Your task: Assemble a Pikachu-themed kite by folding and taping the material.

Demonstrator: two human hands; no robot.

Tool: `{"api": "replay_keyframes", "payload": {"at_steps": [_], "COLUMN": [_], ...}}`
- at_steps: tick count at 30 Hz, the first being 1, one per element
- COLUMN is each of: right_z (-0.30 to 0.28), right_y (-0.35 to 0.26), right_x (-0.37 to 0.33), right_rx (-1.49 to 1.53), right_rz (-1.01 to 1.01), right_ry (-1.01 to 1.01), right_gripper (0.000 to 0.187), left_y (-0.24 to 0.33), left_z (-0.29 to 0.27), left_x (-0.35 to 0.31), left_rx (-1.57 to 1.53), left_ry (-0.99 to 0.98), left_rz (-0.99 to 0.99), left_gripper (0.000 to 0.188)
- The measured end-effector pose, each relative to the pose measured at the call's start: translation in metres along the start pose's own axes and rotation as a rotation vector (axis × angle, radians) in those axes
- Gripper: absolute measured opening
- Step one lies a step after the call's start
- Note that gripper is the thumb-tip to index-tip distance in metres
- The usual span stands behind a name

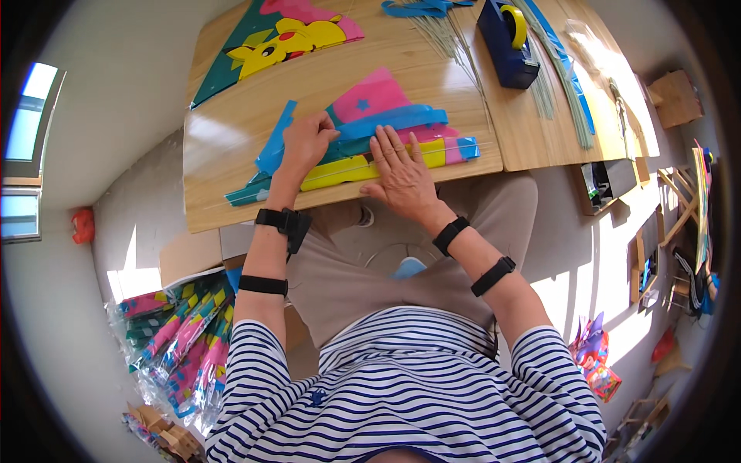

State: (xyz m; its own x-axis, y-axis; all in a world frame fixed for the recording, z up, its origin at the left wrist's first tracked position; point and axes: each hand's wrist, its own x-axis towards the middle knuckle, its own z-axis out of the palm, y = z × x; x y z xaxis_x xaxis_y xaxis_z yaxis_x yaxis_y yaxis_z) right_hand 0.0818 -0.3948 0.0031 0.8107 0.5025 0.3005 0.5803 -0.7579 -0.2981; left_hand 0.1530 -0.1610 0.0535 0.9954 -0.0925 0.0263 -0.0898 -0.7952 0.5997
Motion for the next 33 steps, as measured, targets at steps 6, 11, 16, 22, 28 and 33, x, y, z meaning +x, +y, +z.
{"api": "replay_keyframes", "payload": {"at_steps": [6, 11, 16, 22, 28, 33], "right_z": [0.002, 0.0, 0.0, 0.002, 0.001, 0.001], "right_y": [0.001, 0.0, 0.0, 0.0, -0.001, -0.001], "right_x": [0.0, 0.001, 0.001, 0.001, 0.001, 0.001], "right_rx": [-0.029, -0.032, -0.036, -0.036, -0.047, -0.048], "right_rz": [-0.007, -0.009, -0.002, -0.002, 0.004, 0.004], "right_ry": [0.006, 0.001, -0.007, -0.001, -0.006, -0.008], "right_gripper": [0.094, 0.094, 0.094, 0.094, 0.095, 0.095], "left_y": [-0.006, -0.011, -0.008, -0.006, -0.003, -0.004], "left_z": [0.007, 0.014, 0.014, 0.013, 0.01, 0.008], "left_x": [0.008, 0.01, 0.008, 0.004, 0.003, 0.001], "left_rx": [0.03, 0.128, 0.197, 0.215, 0.147, 0.128], "left_ry": [0.062, -0.029, -0.035, -0.043, -0.098, -0.137], "left_rz": [0.024, -0.097, -0.079, -0.082, -0.105, -0.098], "left_gripper": [0.019, 0.018, 0.018, 0.02, 0.023, 0.023]}}
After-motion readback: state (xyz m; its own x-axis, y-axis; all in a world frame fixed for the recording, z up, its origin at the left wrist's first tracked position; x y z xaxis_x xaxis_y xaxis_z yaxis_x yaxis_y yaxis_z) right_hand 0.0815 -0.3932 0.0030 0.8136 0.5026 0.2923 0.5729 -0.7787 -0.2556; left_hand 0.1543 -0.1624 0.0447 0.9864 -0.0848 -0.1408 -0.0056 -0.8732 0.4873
